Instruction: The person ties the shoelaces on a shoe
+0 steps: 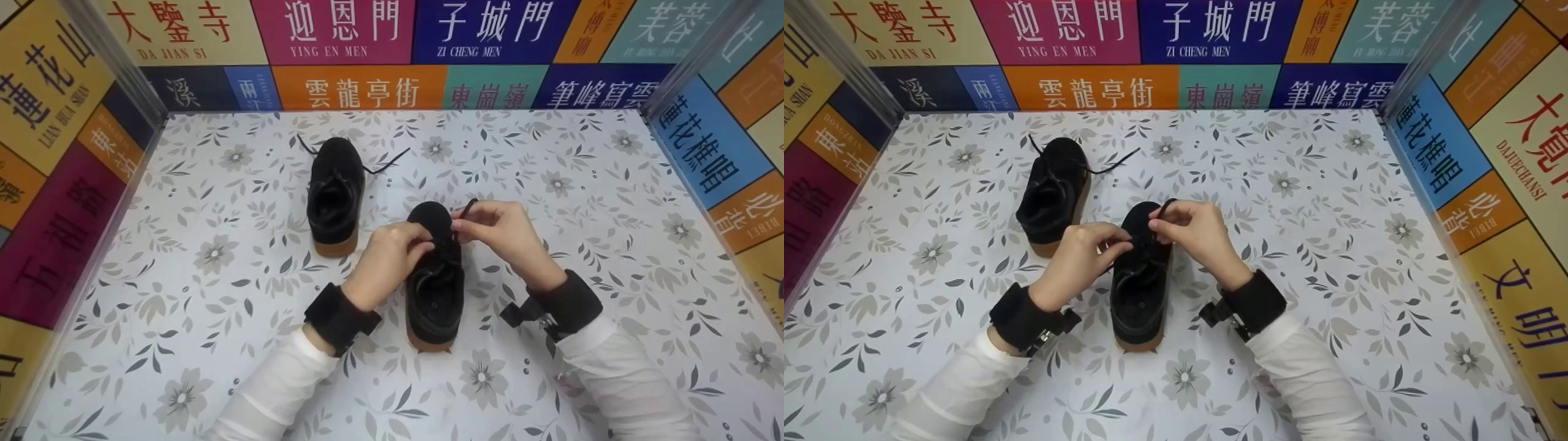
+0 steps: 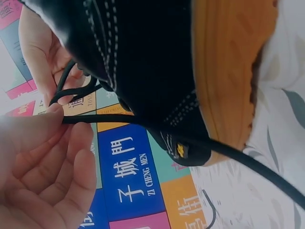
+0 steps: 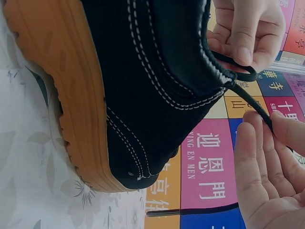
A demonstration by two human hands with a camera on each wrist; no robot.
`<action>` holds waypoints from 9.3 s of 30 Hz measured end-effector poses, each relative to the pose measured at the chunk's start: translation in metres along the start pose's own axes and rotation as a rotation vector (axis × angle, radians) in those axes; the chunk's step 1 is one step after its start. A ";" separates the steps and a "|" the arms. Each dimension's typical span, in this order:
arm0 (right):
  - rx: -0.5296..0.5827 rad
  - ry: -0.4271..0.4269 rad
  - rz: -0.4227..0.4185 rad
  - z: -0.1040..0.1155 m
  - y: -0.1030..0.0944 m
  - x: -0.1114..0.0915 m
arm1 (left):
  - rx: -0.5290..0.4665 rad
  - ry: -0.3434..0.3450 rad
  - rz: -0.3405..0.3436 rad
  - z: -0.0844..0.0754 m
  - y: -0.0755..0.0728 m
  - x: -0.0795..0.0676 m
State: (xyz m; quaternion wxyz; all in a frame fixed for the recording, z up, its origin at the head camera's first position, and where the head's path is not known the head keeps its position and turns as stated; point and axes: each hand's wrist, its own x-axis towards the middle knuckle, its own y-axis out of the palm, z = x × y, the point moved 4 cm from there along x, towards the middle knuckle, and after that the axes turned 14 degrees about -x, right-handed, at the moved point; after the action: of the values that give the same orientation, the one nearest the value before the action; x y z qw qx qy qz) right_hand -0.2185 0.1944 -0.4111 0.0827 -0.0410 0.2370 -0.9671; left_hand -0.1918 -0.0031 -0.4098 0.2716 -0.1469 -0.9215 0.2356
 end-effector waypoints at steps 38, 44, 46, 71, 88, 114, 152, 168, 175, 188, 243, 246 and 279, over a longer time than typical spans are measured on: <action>-0.027 0.047 -0.013 0.004 0.017 0.010 | -0.076 0.073 -0.175 -0.003 0.023 0.006; -0.042 0.061 -0.027 0.005 0.017 0.009 | -0.075 0.086 -0.197 -0.002 0.025 0.007; -0.041 0.059 -0.033 0.005 0.018 0.009 | -0.069 0.082 -0.203 -0.002 0.025 0.007; 0.041 0.066 -0.006 0.005 0.020 0.007 | -0.229 -0.115 -0.226 0.013 0.019 0.012; 0.011 0.068 0.032 0.000 0.018 0.003 | -0.364 -0.183 -0.202 0.020 0.020 0.017; -0.265 -0.042 0.059 -0.017 0.016 -0.008 | -0.403 -0.304 -0.116 0.025 0.018 0.019; -0.069 0.037 -0.020 -0.018 0.025 -0.010 | -0.680 -0.458 -0.300 0.034 0.013 0.003; -0.024 0.054 -0.035 -0.022 0.025 -0.010 | -0.982 -0.605 -0.502 0.042 -0.003 -0.020; -0.008 0.074 -0.019 -0.020 0.024 -0.012 | -1.105 -0.670 -0.576 0.044 -0.007 -0.036; -0.017 0.078 0.001 -0.021 0.024 -0.011 | -1.275 -0.891 -0.620 0.067 0.001 -0.061; -0.033 0.015 -0.004 -0.018 0.025 -0.011 | 0.115 0.049 -0.112 0.022 -0.008 -0.024; -0.031 0.009 -0.007 -0.018 0.026 -0.010 | 0.140 0.039 -0.099 0.027 -0.005 -0.022; -0.055 0.024 -0.006 -0.016 0.025 -0.011 | 0.105 0.127 -0.191 0.015 -0.003 -0.013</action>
State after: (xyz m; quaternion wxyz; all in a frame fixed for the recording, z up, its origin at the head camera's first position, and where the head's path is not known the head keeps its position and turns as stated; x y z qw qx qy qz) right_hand -0.2059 0.1819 -0.4376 0.0756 -0.0323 0.2643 -0.9609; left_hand -0.1903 -0.0161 -0.4255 0.3581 -0.0587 -0.8985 0.2471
